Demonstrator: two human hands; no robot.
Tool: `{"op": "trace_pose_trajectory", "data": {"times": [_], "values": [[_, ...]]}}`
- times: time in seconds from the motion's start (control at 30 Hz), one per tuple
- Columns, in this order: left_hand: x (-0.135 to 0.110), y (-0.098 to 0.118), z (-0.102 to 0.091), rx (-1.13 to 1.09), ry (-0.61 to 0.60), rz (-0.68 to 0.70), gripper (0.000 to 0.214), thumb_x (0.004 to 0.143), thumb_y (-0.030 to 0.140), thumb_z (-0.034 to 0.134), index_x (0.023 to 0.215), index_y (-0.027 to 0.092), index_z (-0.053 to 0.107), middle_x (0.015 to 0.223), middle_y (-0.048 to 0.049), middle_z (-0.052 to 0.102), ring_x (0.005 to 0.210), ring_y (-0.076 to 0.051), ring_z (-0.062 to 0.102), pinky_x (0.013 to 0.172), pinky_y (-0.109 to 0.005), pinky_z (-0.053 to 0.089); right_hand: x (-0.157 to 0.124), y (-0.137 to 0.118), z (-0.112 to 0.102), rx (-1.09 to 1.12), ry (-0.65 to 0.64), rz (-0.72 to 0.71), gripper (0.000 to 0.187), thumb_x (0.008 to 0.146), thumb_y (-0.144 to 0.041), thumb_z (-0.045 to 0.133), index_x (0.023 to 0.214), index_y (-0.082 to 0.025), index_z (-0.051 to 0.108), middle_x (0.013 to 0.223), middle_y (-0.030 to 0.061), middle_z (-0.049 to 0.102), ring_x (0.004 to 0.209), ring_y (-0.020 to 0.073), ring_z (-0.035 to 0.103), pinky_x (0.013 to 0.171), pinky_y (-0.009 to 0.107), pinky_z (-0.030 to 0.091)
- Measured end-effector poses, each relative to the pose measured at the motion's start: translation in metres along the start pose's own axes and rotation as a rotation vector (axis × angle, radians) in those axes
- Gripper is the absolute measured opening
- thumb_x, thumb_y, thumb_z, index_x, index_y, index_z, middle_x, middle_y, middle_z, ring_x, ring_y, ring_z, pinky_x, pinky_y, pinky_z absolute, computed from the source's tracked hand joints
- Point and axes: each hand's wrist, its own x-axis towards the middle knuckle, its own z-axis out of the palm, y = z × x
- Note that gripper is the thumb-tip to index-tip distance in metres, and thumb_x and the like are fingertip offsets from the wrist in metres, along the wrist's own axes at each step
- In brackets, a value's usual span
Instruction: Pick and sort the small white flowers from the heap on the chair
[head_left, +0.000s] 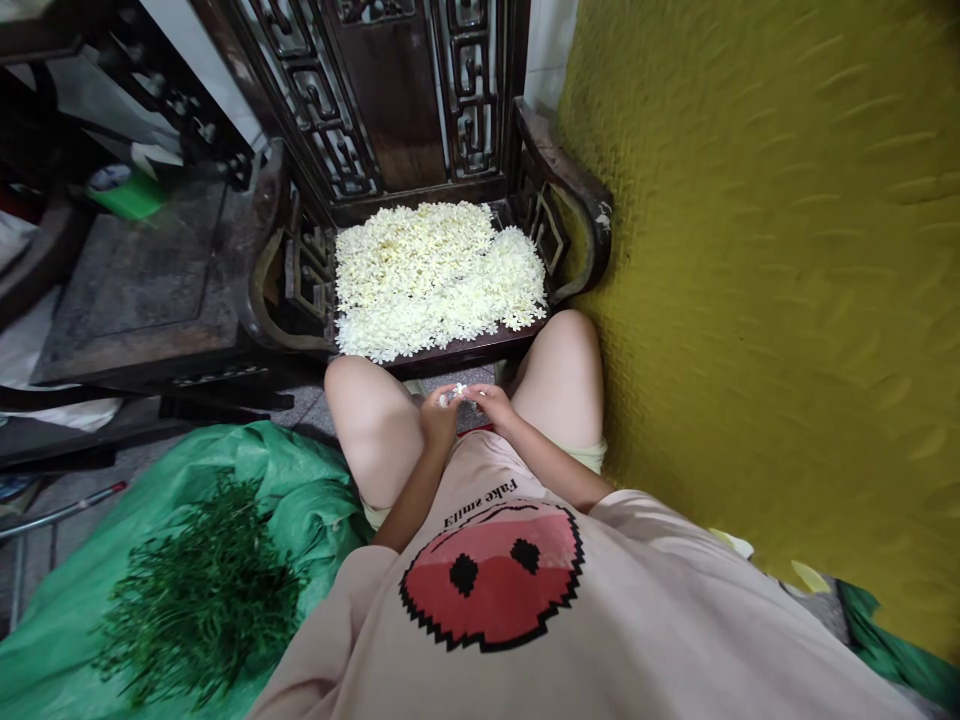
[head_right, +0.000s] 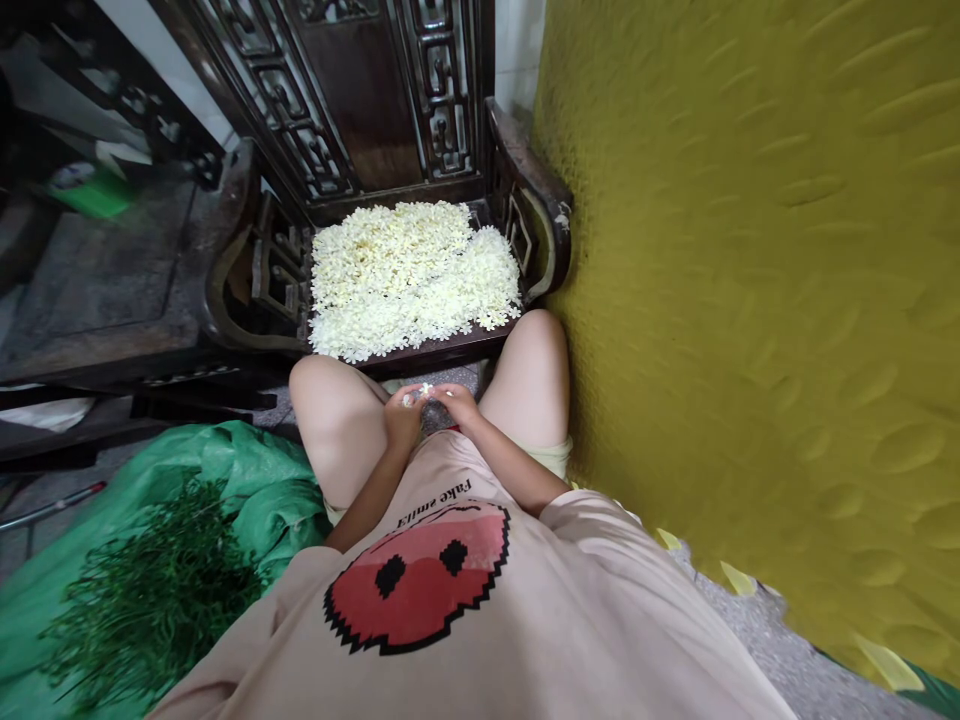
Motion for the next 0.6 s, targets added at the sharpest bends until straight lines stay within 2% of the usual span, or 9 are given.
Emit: {"op": "trace_pose_trajectory", "data": {"times": [0.1,0.17,0.37,0.47,0.6], "values": [[-0.0016,0.0034,-0.0015,0.025,-0.003,0.131,0.014,0.070,0.029,0.060,0.076,0.019,0.068,0.077,-0.0027,0.065,0.071,-0.014,0.055,0.070,-0.026,0.041,-0.0002,-0.0009,-0.0001,0.013,-0.004,-0.001,0.037,0.056,-0.049,0.070,0.073,-0.016,0.069,0.070,0.0031,0.063,0.058,0.0100,0.045,0.051,0.022,0.031],[-0.0022,0.0046,-0.0022,0.032,0.002,0.158,0.014,0.071,0.030,0.059,0.073,0.019,0.067,0.077,-0.0034,0.065,0.072,-0.015,0.056,0.071,-0.027,0.042,-0.0005,-0.0019,0.0005,0.022,-0.010,-0.009,0.039,0.056,-0.050,0.071,0.074,-0.016,0.069,0.070,0.0030,0.063,0.058,0.0099,0.045,0.050,0.022,0.031],[-0.0013,0.0015,-0.0027,-0.047,0.017,-0.007,0.020,0.071,0.037,0.059,0.068,0.018,0.063,0.064,-0.0001,0.061,0.060,-0.012,0.051,0.060,-0.023,0.039,-0.0011,-0.0016,0.0021,0.067,-0.060,-0.019,0.043,0.058,-0.051,0.069,0.083,-0.016,0.070,0.066,0.0017,0.061,0.056,0.0093,0.043,0.050,0.022,0.030],[-0.0008,-0.0013,-0.0026,-0.104,0.011,-0.012,0.022,0.071,0.038,0.057,0.068,0.017,0.061,0.062,0.0010,0.059,0.057,-0.011,0.048,0.057,-0.022,0.037,-0.0017,-0.0007,0.0019,0.045,-0.088,-0.022,0.042,0.059,-0.048,0.070,0.087,-0.017,0.070,0.067,0.0015,0.061,0.057,0.0096,0.044,0.051,0.022,0.030],[-0.0005,-0.0023,-0.0019,-0.120,-0.006,0.009,0.021,0.072,0.038,0.057,0.069,0.017,0.060,0.061,0.0010,0.058,0.057,-0.011,0.047,0.057,-0.023,0.037,-0.0035,-0.0026,0.0024,0.011,-0.061,-0.086,0.035,0.060,-0.043,0.070,0.084,-0.018,0.070,0.074,0.0022,0.064,0.062,0.0115,0.049,0.054,0.023,0.033]]}}
